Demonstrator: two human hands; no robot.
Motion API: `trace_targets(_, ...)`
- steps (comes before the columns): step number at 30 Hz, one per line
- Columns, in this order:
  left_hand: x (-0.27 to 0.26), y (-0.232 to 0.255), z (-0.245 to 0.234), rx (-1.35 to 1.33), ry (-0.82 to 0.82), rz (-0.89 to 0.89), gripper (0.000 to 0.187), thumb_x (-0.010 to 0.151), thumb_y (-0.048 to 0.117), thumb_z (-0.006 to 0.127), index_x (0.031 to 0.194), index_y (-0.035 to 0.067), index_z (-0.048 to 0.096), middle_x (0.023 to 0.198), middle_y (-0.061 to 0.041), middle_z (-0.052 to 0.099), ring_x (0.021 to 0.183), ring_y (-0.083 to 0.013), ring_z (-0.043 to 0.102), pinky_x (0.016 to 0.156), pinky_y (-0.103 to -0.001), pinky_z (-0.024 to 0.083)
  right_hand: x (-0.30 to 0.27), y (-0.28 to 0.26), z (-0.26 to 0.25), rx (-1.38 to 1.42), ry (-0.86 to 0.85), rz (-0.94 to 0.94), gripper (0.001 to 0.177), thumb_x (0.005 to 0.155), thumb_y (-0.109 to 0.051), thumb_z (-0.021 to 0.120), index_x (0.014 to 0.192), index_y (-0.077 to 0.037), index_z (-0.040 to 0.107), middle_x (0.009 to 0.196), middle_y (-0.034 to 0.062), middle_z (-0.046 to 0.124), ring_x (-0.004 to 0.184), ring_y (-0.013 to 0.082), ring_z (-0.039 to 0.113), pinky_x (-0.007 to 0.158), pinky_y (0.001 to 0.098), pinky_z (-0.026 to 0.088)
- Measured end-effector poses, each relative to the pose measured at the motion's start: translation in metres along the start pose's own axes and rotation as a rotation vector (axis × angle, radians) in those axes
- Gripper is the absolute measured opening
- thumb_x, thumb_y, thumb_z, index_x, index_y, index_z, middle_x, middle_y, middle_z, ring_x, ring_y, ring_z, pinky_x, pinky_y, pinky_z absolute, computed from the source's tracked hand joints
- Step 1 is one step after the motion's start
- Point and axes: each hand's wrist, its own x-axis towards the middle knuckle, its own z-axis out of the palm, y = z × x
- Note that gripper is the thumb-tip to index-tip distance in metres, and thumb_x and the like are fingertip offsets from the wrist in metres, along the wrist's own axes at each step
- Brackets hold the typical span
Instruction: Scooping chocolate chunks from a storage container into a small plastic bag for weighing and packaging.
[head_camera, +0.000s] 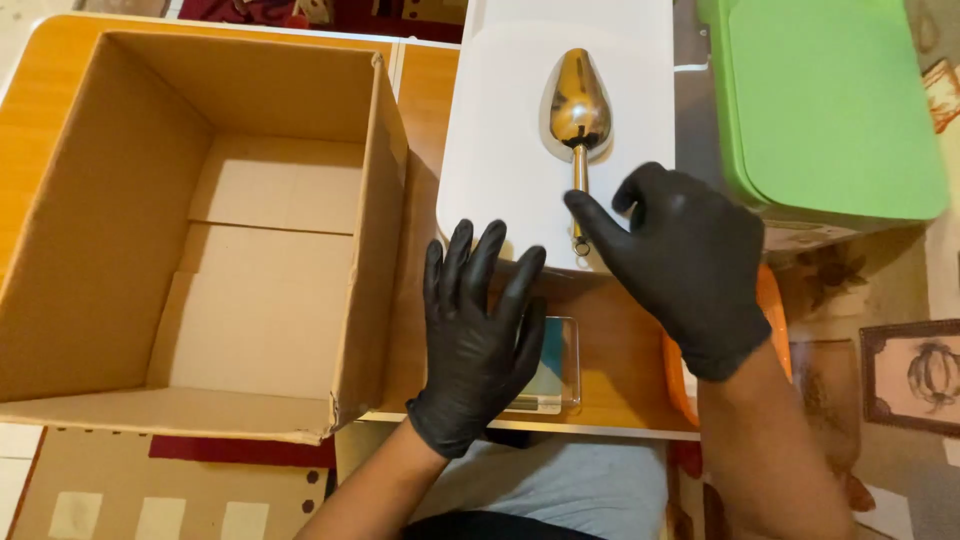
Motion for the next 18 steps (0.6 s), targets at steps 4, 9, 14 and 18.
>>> trace_targets(4,0.019,0.000,0.014,0.194,-0.046,0.011,0.039,0.100,0.022,0.066,0.137,0.011,0.059,0.150,-0.020,0.052,0.142,-0.0503,0.045,0.114,-0.076,0.029,0.025,-0.010,0.014,-0.270,-0.070,-0.061,0.052,0.093,-0.068,0.067,0.076,-0.018,0.067,0.066,0.0090,0.069,0.062,0.0365,0.069,0.051,0.0467,0.046)
trace_targets(9,0.027,-0.002,0.010,0.315,0.034,0.147,0.029,0.107,0.023,0.065,0.134,0.012,0.062,0.139,-0.018,0.067,0.132,-0.0525,0.056,0.111,-0.074,0.036,0.020,-0.004,0.006,-0.125,-0.170,0.031,0.034,0.088,-0.045,0.065,0.072,-0.016,0.064,0.064,0.0121,0.067,0.062,0.0376,0.064,0.055,0.0466,0.043)
trace_targets(14,0.034,-0.008,0.007,0.257,0.018,0.303,0.030,0.101,-0.004,0.065,0.128,0.009,0.066,0.132,-0.016,0.072,0.123,-0.0461,0.066,0.114,-0.065,0.042,-0.014,0.007,-0.016,0.746,0.036,0.166,0.025,0.106,-0.011,0.061,0.082,-0.007,0.062,0.071,0.0019,0.059,0.069,0.0104,0.055,0.070,0.0281,0.045)
trace_targets(18,0.037,-0.003,0.007,0.380,0.032,0.360,0.035,0.102,-0.006,0.062,0.134,0.008,0.062,0.134,-0.015,0.072,0.123,-0.0456,0.068,0.111,-0.064,0.047,-0.040,0.031,0.009,1.023,0.236,0.248,0.022,0.108,-0.013,0.052,0.115,0.003,0.067,0.073,0.0042,0.053,0.065,0.0127,0.048,0.065,0.0272,0.043)
